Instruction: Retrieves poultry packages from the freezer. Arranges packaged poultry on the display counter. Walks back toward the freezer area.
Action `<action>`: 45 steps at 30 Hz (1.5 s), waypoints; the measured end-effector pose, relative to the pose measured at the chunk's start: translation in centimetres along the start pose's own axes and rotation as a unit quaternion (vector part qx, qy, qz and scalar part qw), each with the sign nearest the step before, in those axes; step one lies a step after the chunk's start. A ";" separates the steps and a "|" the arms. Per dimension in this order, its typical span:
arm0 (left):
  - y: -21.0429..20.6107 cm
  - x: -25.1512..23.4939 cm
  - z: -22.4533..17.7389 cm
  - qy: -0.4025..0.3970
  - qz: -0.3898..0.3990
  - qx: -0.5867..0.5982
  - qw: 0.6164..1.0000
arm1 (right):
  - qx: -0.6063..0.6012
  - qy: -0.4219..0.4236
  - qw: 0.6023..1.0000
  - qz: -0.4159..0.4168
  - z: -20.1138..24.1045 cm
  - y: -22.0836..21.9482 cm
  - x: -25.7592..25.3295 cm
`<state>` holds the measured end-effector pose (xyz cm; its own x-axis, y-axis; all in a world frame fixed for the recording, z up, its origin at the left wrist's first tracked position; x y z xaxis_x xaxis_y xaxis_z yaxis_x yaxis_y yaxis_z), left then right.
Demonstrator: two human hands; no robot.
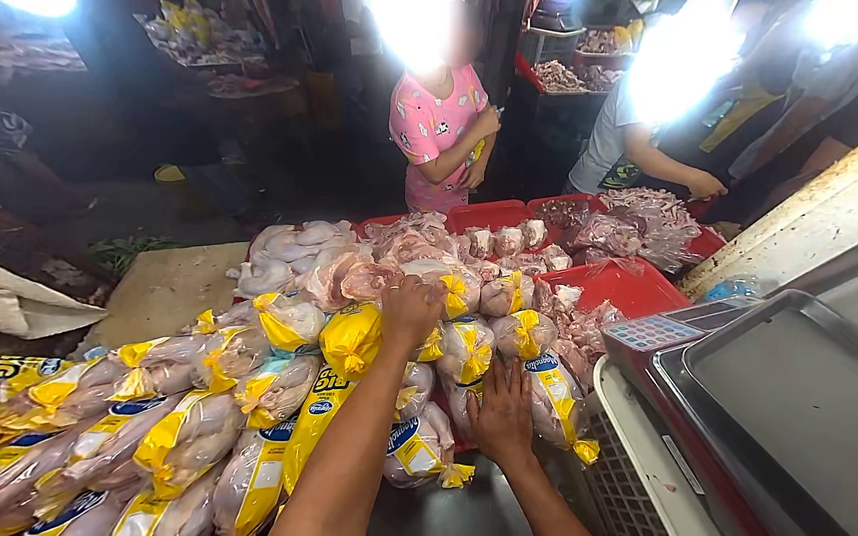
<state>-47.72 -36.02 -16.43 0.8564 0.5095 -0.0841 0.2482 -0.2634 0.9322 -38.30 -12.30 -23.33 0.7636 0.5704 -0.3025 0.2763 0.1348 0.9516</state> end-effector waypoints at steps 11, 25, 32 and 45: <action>-0.3 -0.2 0.2 0.003 -0.002 -0.001 1.000 | -0.002 -0.004 1.000 0.001 0.0 -0.1 -0.2; 0.1 -0.1 -0.2 -0.007 -0.016 0.000 1.000 | -0.014 -0.001 1.000 0.018 -0.2 -0.3 -0.3; -0.2 -0.3 -0.3 -0.002 -0.010 0.004 1.000 | -0.010 0.002 1.000 0.015 -0.5 -0.4 -0.3; -2.7 -1.9 1.4 -0.024 -0.049 0.000 0.999 | -0.040 -0.002 0.999 0.004 -0.6 -0.7 -0.2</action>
Point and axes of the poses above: each hand's wrist, its own x-axis away from the middle knuckle, its own y-axis out of the back of the hand, z = x × y, the point moved 10 cm from there along -x, towards the middle knuckle, and after that the axes turned 12 degrees about y, right-handed, at the moved point
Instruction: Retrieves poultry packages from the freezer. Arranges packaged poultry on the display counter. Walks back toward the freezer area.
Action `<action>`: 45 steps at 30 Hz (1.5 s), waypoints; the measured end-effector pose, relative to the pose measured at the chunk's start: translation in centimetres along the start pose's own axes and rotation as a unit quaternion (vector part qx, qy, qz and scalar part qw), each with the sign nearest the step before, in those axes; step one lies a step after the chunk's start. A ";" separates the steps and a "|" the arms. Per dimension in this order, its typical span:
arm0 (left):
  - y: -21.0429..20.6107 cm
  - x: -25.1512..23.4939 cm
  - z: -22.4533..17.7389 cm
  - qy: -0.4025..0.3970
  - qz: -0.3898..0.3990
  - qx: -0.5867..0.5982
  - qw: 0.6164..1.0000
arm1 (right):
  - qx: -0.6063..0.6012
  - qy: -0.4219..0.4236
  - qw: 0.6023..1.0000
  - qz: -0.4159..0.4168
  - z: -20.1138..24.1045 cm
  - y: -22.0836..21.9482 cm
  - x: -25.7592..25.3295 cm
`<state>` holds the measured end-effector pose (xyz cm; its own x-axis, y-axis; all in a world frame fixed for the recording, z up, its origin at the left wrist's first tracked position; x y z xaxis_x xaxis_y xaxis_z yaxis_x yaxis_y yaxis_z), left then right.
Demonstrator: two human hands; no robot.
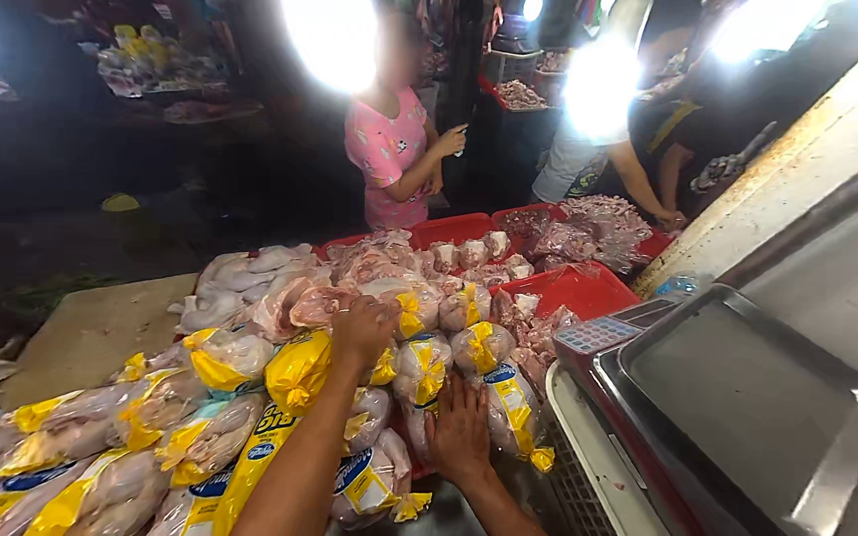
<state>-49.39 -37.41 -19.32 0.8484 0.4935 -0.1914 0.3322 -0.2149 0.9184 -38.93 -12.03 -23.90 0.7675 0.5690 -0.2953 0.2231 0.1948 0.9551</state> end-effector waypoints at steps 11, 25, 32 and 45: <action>0.3 0.5 -0.3 -0.010 -0.005 0.025 1.000 | 0.007 -0.001 1.000 0.016 0.0 -0.3 0.3; 0.5 0.3 0.3 -0.004 0.005 0.023 1.000 | 0.015 0.001 1.000 0.022 0.6 -0.2 0.0; 0.8 0.4 0.0 -0.017 0.000 0.027 1.000 | 0.017 0.000 1.000 0.019 0.6 0.2 -0.1; 1.6 0.8 -0.5 -0.015 0.006 0.034 0.999 | 0.014 0.003 1.000 0.004 0.9 0.7 -0.1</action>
Point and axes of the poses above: each hand's wrist, its own x-axis away from the middle knuckle, its own y-axis out of the back of the hand, z = x × y, the point moved 10 cm from there along -x, towards the middle knuckle, and after that the axes turned 12 degrees about y, right-handed, at the moved point
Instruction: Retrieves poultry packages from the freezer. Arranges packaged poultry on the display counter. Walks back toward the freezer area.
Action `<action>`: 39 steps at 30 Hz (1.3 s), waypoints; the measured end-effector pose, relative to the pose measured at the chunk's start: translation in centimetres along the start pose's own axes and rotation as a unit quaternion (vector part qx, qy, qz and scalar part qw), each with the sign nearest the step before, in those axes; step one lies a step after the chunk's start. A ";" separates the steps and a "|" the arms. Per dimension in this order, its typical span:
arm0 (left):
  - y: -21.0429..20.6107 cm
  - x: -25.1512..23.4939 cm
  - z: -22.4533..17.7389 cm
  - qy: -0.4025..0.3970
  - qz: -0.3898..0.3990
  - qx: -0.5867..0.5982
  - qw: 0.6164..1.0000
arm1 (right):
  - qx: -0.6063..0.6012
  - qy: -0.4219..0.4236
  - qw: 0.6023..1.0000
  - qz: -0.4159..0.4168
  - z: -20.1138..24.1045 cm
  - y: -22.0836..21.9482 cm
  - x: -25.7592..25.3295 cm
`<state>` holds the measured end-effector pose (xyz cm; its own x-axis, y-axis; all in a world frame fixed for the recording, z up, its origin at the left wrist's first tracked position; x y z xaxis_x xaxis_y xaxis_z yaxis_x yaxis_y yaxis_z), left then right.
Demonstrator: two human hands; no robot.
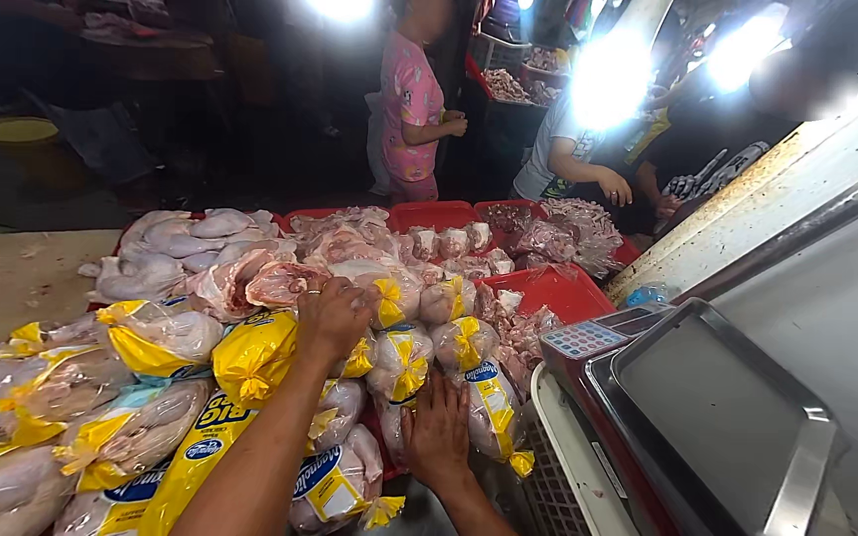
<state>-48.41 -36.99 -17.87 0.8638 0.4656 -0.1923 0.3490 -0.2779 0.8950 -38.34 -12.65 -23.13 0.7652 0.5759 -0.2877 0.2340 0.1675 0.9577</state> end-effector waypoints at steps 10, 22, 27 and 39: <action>-0.4 0.0 0.1 -0.002 -0.002 -0.006 1.000 | -0.005 -0.002 1.000 0.001 -0.2 -0.1 0.2; -0.1 0.1 -0.1 -0.004 0.000 0.003 1.000 | 0.012 -0.004 1.000 0.001 -0.1 0.1 0.1; 0.0 0.0 0.0 -0.003 -0.008 0.001 1.000 | 0.002 -0.002 1.000 -0.003 -0.1 0.2 0.0; -0.7 -0.3 0.5 0.008 -0.009 -0.022 1.000 | 0.007 -0.009 1.000 -0.001 -0.3 -0.5 0.2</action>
Point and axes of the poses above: each hand's wrist, its own x-axis away from the middle knuckle, its own y-axis out of the back of the hand, z = x × y, the point moved 10 cm from there along -x, towards the middle knuckle, and after that the axes turned 12 degrees about y, right-handed, at the moved point
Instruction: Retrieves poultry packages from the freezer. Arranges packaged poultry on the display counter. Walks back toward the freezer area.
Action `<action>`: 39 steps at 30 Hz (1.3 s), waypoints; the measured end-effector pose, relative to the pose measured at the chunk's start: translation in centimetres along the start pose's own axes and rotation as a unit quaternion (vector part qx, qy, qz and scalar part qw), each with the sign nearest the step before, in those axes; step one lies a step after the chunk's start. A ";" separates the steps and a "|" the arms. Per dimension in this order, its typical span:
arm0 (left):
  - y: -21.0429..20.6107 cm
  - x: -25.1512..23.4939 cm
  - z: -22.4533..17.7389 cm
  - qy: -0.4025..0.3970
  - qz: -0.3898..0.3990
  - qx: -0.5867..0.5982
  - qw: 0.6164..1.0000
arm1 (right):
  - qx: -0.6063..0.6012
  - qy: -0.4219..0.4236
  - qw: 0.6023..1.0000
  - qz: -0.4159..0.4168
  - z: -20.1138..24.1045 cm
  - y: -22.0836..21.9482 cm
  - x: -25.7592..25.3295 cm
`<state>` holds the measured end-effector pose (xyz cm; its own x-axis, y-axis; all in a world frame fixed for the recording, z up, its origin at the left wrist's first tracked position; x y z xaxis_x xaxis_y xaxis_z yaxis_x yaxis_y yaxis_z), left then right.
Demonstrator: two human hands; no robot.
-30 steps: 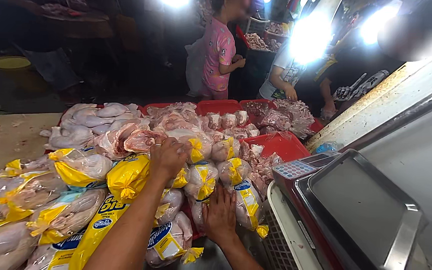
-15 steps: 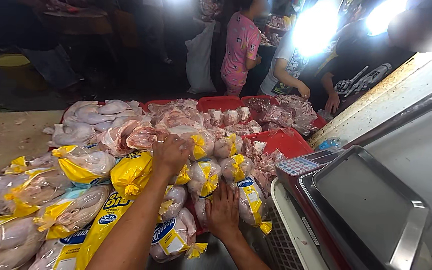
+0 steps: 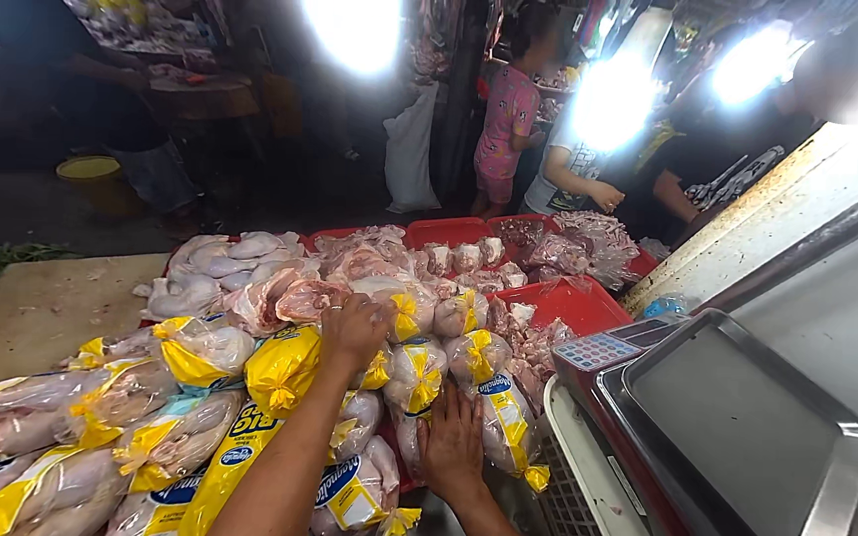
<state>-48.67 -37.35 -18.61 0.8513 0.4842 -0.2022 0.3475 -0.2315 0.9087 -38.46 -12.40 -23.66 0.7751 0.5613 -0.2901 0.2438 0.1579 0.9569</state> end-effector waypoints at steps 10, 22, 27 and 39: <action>-0.6 -0.1 0.7 -0.003 0.000 -0.004 1.000 | -0.007 -0.001 1.000 0.007 0.4 -0.1 0.0; 0.0 -0.1 0.2 -0.009 0.000 0.014 1.000 | -0.014 -0.002 1.000 -0.003 0.1 0.3 -0.3; 0.0 0.0 0.1 -0.016 -0.004 0.020 1.000 | -0.014 -0.004 1.000 0.003 0.0 0.1 -0.2; 0.0 0.0 0.1 -0.019 -0.008 0.017 1.000 | -0.012 -0.001 1.000 -0.003 0.1 0.2 -0.2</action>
<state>-48.66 -37.47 -18.63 0.8591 0.4566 -0.2311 0.3740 -0.2519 0.8926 -38.50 -12.55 -23.43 0.7753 0.5580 -0.2959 0.2346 0.1804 0.9552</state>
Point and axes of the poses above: each hand's wrist, its own x-axis away from the middle knuckle, its own y-axis out of the back of the hand, z = x × y, the point moved 10 cm from there along -x, towards the middle knuckle, and after that the axes turned 12 degrees about y, right-handed, at the moved point
